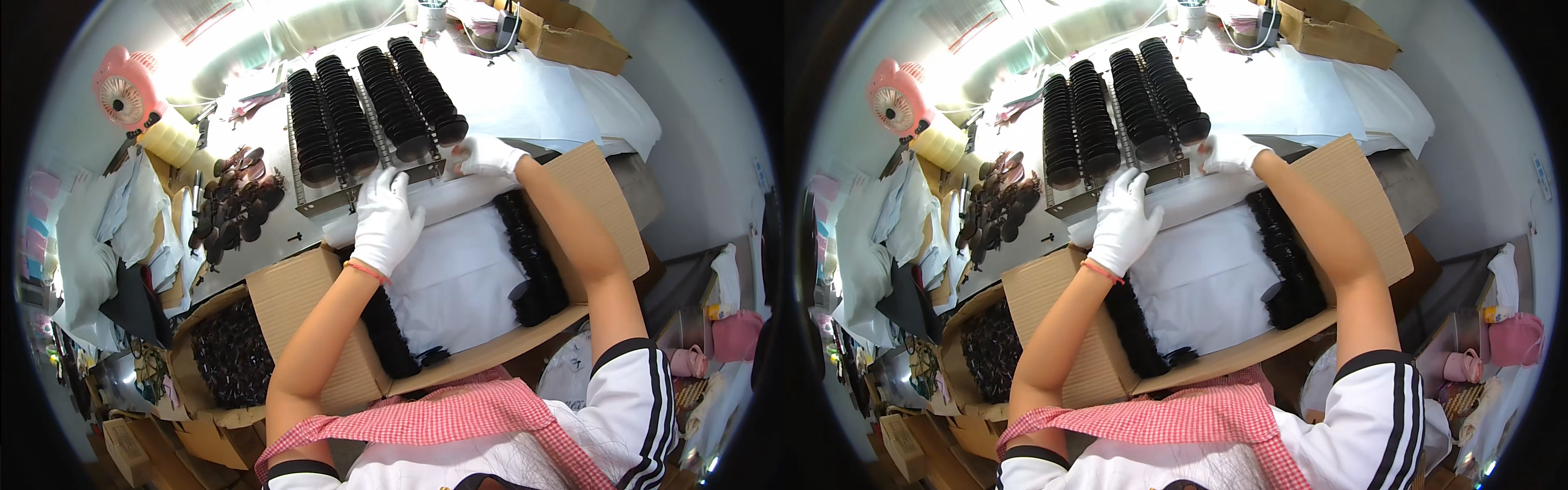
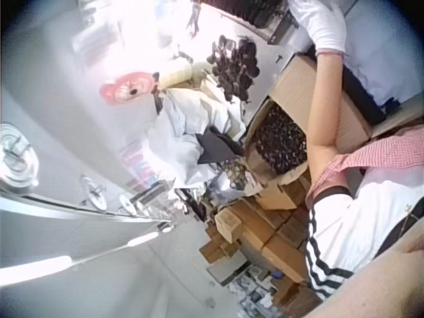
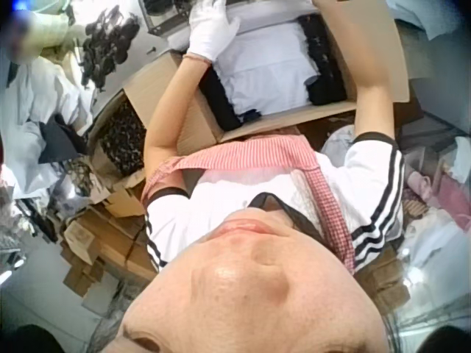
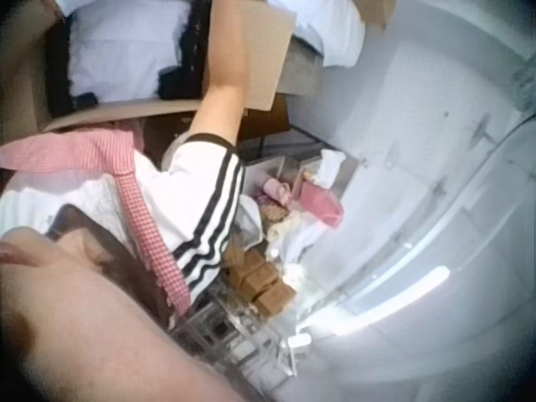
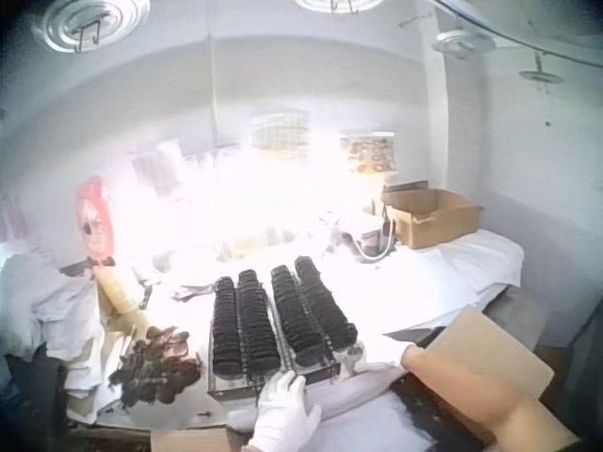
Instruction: The person repeatedly picks up small black cylindrical objects from a cardboard box and places them into slots on a metal rack. They periodically retrieve empty metal racks from a nearby stack and place them on the table to continue filling them with the objects.
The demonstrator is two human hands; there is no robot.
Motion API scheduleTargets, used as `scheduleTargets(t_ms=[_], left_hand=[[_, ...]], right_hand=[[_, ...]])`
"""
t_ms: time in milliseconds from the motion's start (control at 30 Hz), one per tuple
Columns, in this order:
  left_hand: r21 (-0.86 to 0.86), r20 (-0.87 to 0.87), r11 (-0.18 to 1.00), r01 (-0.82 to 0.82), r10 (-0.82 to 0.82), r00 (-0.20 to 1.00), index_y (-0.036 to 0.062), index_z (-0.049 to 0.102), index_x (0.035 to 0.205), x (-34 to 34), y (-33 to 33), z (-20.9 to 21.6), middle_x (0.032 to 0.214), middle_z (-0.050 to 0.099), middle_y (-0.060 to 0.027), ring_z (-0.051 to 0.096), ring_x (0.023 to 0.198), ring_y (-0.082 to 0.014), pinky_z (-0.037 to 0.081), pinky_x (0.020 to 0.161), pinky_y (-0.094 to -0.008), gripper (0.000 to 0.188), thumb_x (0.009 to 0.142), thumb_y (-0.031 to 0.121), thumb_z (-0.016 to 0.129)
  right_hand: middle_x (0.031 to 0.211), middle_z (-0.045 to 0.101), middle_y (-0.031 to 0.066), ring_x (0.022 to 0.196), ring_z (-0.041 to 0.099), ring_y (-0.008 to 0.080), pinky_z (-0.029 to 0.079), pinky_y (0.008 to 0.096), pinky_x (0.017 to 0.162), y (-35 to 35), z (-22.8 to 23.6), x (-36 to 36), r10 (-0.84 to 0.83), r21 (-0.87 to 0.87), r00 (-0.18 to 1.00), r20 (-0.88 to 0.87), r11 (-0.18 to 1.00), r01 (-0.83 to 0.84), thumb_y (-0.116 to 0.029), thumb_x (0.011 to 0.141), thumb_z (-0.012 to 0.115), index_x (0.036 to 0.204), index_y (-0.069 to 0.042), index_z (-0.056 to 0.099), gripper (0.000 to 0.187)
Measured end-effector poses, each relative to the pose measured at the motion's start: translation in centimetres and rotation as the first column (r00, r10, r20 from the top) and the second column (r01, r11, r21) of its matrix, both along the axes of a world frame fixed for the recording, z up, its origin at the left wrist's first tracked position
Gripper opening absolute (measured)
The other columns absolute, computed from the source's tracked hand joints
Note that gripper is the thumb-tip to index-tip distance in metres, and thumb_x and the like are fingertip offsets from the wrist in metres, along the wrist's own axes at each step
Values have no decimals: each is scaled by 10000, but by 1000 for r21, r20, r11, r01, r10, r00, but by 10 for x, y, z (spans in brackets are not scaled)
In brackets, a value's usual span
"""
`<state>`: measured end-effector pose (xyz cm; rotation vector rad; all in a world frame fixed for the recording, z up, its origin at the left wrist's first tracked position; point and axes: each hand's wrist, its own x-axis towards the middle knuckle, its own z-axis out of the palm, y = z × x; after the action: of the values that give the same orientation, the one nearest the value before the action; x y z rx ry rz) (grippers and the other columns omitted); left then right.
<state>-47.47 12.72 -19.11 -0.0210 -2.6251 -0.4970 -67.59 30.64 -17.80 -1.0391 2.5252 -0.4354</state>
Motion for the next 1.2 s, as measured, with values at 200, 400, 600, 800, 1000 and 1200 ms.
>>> scheduleTargets(t_ms=[200, 400, 600, 800, 1000, 1200], left_hand=[[-203, 13, 972, -115, 120, 993, -11, 542, 1316, -21, 4, -11, 1324, 533, -204, 534, 1172, -363, 405, 1055, -449, 607, 795, 252, 706], [-117, 123, 986, -115, 129, 984, 8, 568, 1285, -20, 0, -4, 1332, 528, -198, 548, 1135, -372, 440, 1013, -452, 588, 754, 227, 694], [-82, 80, 990, -116, 123, 989, 4, 573, 1267, -19, 2, -7, 1354, 500, -203, 548, 1138, -381, 439, 1019, -453, 610, 685, 160, 665], [-56, 21, 996, -69, 70, 997, -8, 583, 1239, -17, -1, -10, 1332, 520, -214, 545, 1148, -388, 434, 1038, -448, 566, 691, 117, 644], [874, -61, 485, 8, 95, 994, -24, 466, 1318, -9, 28, 8, 1314, 544, -181, 544, 1201, -287, 423, 1053, -381, 455, 904, 101, 606], [712, -251, -680, 177, -10, 968, 54, 468, 1315, 11, 40, 22, 1325, 546, -93, 530, 1209, -189, 422, 1073, -358, 329, 1031, 203, 542]], right_hand=[[1196, 643, 159, 1053, 627, 246, 490, 340, 975, -2, 16, -5, -102, -663, 978, 179, 722, 197, -155, 768, 769, 1320, 44, 537, 631], [1171, 637, 64, 937, 610, 91, 529, 252, 856, -21, 8, -16, 161, -600, 863, 478, 778, 187, 38, 788, 647, 1434, -51, 486, 672], [1183, 675, 169, 1068, 668, 285, 511, 329, 972, -35, -24, 31, -127, -789, 985, -120, 614, -17, 74, 829, 572, 1366, -21, 532, 546], [1280, 646, 152, 1075, 661, 309, 539, 346, 924, -47, -23, 49, -189, -552, 678, -711, 746, -372, 83, 851, 561, 1308, -57, 593, 479], [1183, 699, 107, 987, 699, 263, 560, 321, 863, -41, 18, 73, -291, -764, 831, -474, 605, -224, 104, 841, 555, 1242, -47, 635, 436], [1123, 705, 127, 916, 695, 276, 551, 334, 789, -22, 38, 146, -90, -818, 994, 69, 565, 108, 86, 822, 576, 1224, -80, 656, 442]])
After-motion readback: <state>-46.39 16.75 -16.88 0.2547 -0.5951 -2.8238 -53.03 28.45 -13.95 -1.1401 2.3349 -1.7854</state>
